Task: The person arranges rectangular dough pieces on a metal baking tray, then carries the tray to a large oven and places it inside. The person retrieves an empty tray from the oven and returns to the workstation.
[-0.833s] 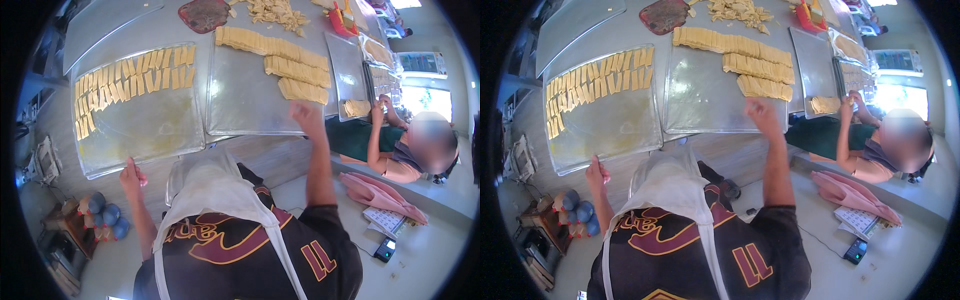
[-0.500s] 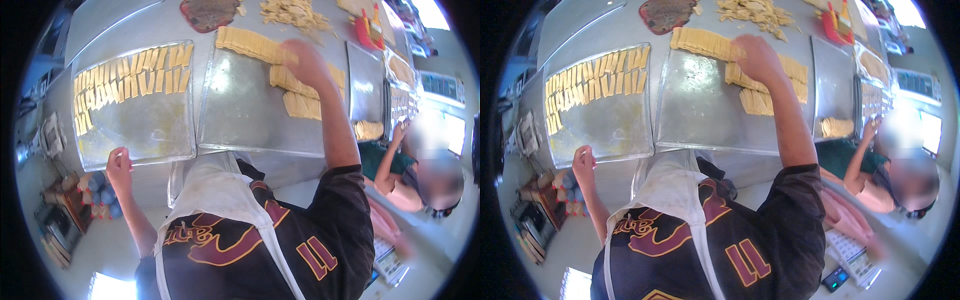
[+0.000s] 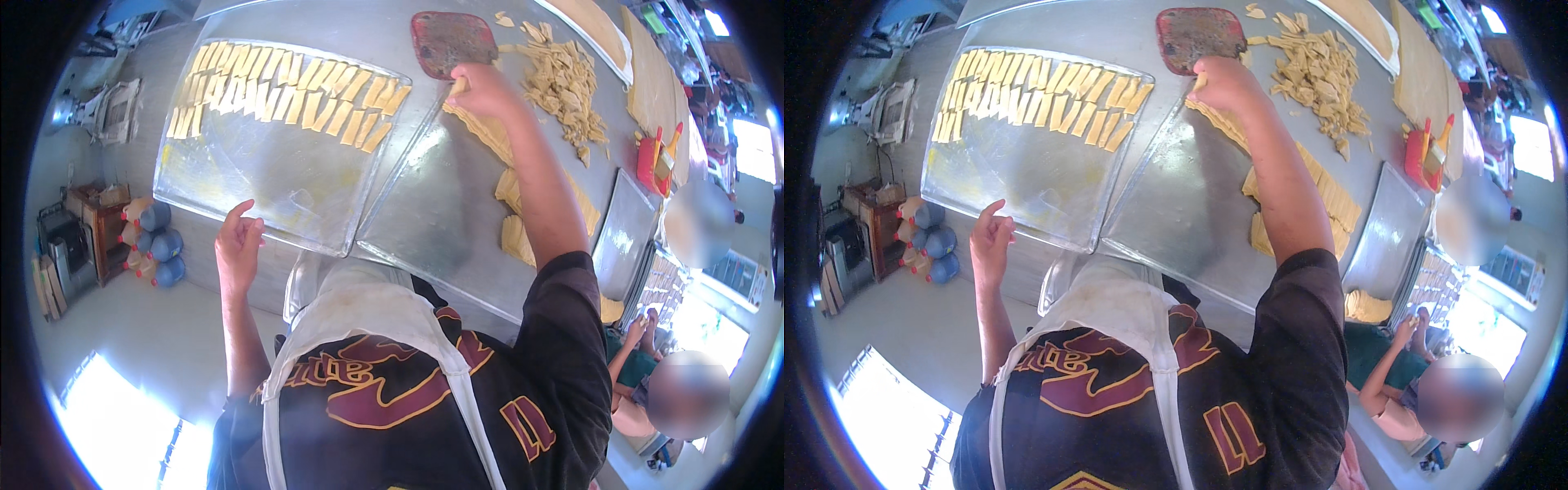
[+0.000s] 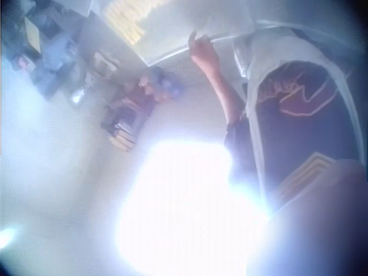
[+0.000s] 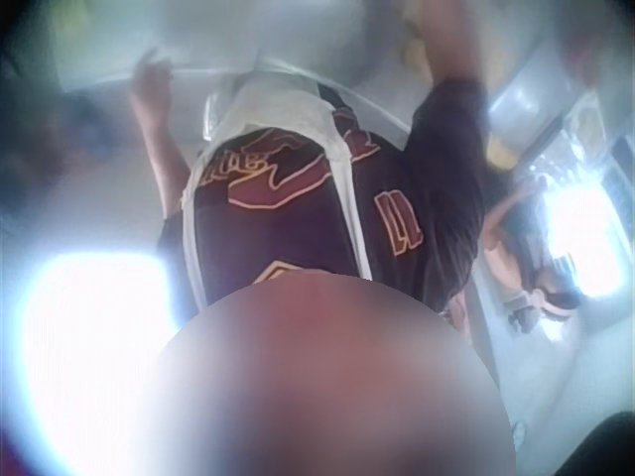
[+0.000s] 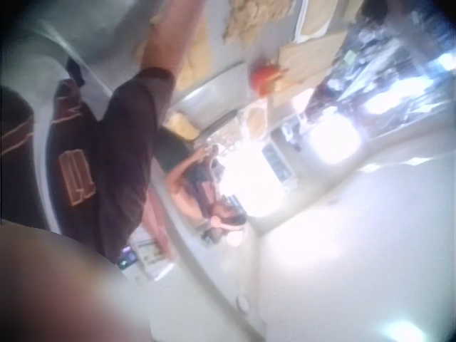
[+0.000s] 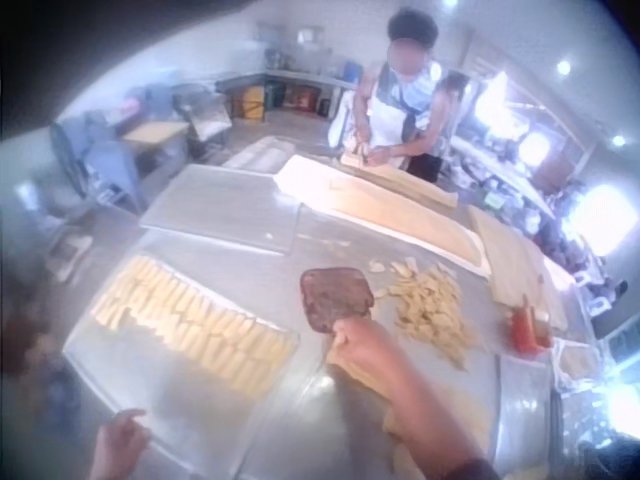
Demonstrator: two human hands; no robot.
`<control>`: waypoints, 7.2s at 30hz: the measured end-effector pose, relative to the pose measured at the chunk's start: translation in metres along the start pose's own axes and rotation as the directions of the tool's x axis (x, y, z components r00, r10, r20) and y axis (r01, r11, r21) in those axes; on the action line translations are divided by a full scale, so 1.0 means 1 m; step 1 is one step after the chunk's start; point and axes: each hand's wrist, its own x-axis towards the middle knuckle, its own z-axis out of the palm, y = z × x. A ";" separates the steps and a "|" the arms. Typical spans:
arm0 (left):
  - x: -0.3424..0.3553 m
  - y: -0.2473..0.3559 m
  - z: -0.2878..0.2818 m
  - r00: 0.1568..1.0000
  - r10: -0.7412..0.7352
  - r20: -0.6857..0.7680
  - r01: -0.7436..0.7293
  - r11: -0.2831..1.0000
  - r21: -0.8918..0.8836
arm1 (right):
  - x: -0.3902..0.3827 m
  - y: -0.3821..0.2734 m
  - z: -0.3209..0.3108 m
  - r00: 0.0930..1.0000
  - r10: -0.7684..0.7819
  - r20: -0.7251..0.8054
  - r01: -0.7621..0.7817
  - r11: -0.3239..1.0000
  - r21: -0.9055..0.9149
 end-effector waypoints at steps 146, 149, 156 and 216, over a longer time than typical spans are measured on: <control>0.115 -0.005 -0.017 0.890 0.166 0.424 -0.105 0.981 -0.164 | 0.026 -0.023 0.015 0.997 -0.073 0.031 0.075 0.994 -0.083; 0.106 -0.008 -0.019 0.908 0.142 0.395 -0.066 0.978 -0.200 | 0.007 -0.043 0.005 0.995 -0.085 0.046 0.088 0.995 -0.057; 0.095 0.005 -0.001 0.819 0.450 0.355 -0.429 0.892 -0.141 | -0.065 -0.124 0.015 0.939 -0.316 -0.136 0.344 0.874 0.343; 0.213 -0.125 -0.106 0.805 0.019 0.592 0.306 0.843 -0.443 | 0.067 -0.366 0.231 0.883 0.276 -0.381 -0.086 0.890 0.447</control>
